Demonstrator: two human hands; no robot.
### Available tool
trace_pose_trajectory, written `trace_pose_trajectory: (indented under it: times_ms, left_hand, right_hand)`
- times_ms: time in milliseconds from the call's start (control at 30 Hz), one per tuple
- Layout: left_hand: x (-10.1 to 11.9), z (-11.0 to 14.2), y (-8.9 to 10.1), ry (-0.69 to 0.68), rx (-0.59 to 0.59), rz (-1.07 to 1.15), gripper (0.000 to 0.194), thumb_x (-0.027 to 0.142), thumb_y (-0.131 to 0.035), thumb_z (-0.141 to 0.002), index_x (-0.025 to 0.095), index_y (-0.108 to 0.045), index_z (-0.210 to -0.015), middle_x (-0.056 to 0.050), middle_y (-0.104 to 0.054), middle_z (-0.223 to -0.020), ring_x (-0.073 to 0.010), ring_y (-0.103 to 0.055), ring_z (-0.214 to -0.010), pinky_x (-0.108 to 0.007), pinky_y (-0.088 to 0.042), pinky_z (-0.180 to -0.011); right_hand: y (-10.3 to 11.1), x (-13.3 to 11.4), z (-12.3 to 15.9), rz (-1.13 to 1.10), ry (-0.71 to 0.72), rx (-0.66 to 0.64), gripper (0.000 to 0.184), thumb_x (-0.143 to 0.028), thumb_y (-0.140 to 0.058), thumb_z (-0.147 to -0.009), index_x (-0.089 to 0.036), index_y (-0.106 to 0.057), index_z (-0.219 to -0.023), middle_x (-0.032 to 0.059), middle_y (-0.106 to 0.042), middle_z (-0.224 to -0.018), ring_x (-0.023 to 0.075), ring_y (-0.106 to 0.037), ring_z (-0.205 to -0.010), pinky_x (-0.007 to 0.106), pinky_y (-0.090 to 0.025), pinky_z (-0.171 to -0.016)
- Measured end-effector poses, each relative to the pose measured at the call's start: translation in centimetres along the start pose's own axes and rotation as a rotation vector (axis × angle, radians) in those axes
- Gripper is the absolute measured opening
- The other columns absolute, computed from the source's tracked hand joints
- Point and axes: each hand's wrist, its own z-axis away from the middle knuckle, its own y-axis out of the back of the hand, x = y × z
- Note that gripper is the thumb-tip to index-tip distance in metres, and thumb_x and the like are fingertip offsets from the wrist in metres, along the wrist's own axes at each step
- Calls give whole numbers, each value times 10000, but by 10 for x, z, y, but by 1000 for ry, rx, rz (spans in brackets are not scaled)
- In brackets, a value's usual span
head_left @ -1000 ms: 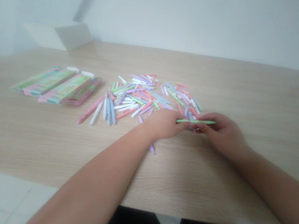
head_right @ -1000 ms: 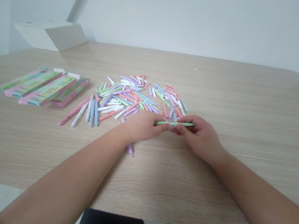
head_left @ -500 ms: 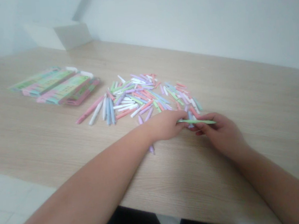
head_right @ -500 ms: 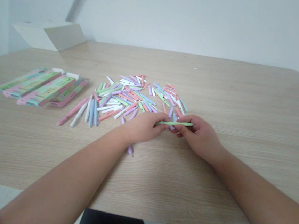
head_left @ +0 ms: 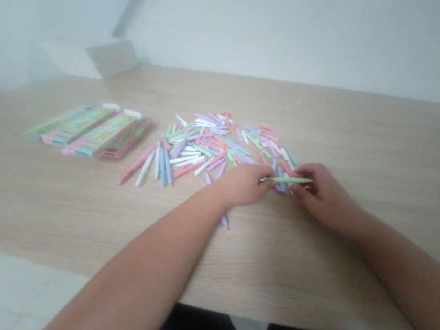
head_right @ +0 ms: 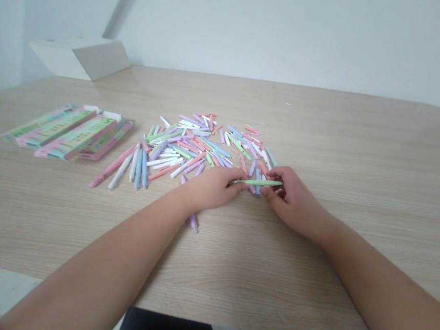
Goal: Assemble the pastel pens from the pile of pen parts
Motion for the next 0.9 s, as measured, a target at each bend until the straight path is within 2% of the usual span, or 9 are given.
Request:
trace_pose_trajectory:
  times_ms: [100,200,367,433,533,633,700,767,900]
  left_hand:
    - [-2,0,0,6,-6,10,314,381,-477,-1000,223,-726,-1109,-44,-754,-1041,-218,-677,-937,-324,-481,-794]
    - [-4,1,-2,1,-9,8,317,387,-481,-998,229,-726,-1122,-43,-756,-1059,-219,-680,-949,-323,-487,-804]
    - [-6,0,-4,-31,-23,-16,316,385,-491,-994,238,-725,-1148,-52,-757,-1115,-234,-682,-1017,-336,-495,-854]
    - [-6,0,-4,-27,-27,-15,320,385,-486,-996,233,-724,-1148,-55,-756,-1118,-233,-683,-1015,-337,-497,-857]
    - [-5,0,-2,-5,-26,5,328,392,-477,-1002,231,-721,-1152,-51,-756,-1121,-225,-682,-1013,-331,-499,-858]
    - [-6,1,-2,-17,-31,7,325,393,-479,-1002,237,-723,-1150,-43,-757,-1113,-219,-683,-1006,-327,-499,-859]
    - [-6,2,-2,-30,-26,5,325,395,-480,-1004,232,-725,-1141,-45,-757,-1103,-214,-684,-991,-323,-498,-860]
    - [-6,2,-2,-39,-20,3,324,393,-483,-1004,226,-729,-1132,-50,-758,-1095,-214,-684,-986,-320,-498,-857]
    - [-6,3,-1,-64,-20,-12,330,387,-492,-1000,219,-733,-1151,-60,-760,-1105,-225,-686,-1002,-327,-498,-868]
  right_hand:
    - [8,3,-1,67,63,-51,249,-363,-614,-944,-228,-661,-1148,85,-732,-1042,221,-690,-813,322,-535,-673]
    - [15,2,-2,131,65,-86,202,-363,-576,-963,-240,-715,-1041,45,-747,-874,216,-687,-764,319,-507,-666]
    - [12,3,-2,92,-74,-197,471,-506,-402,-1043,-225,-678,-785,27,-680,-639,182,-632,-573,303,-454,-548]
    - [9,4,-1,58,-85,-162,416,-521,-444,-1026,-226,-690,-866,37,-708,-706,191,-649,-607,303,-473,-552]
    - [6,5,-1,-34,-16,-20,305,-487,-650,-921,-231,-646,-1087,64,-744,-940,206,-681,-709,314,-522,-603]
    - [9,2,-1,-20,87,-19,265,-429,-681,-897,-229,-654,-1068,83,-727,-1016,221,-691,-812,329,-543,-679]
    - [11,-1,-1,52,82,-47,213,-416,-636,-924,-226,-682,-1007,68,-729,-926,217,-679,-792,324,-524,-677]
    - [12,-6,-1,87,-7,-69,222,-425,-585,-953,-226,-681,-957,30,-708,-758,193,-645,-662,305,-482,-606]
    - [9,-11,0,105,-147,-156,369,-483,-461,-1008,-235,-632,-796,-4,-632,-574,177,-589,-524,302,-430,-537]
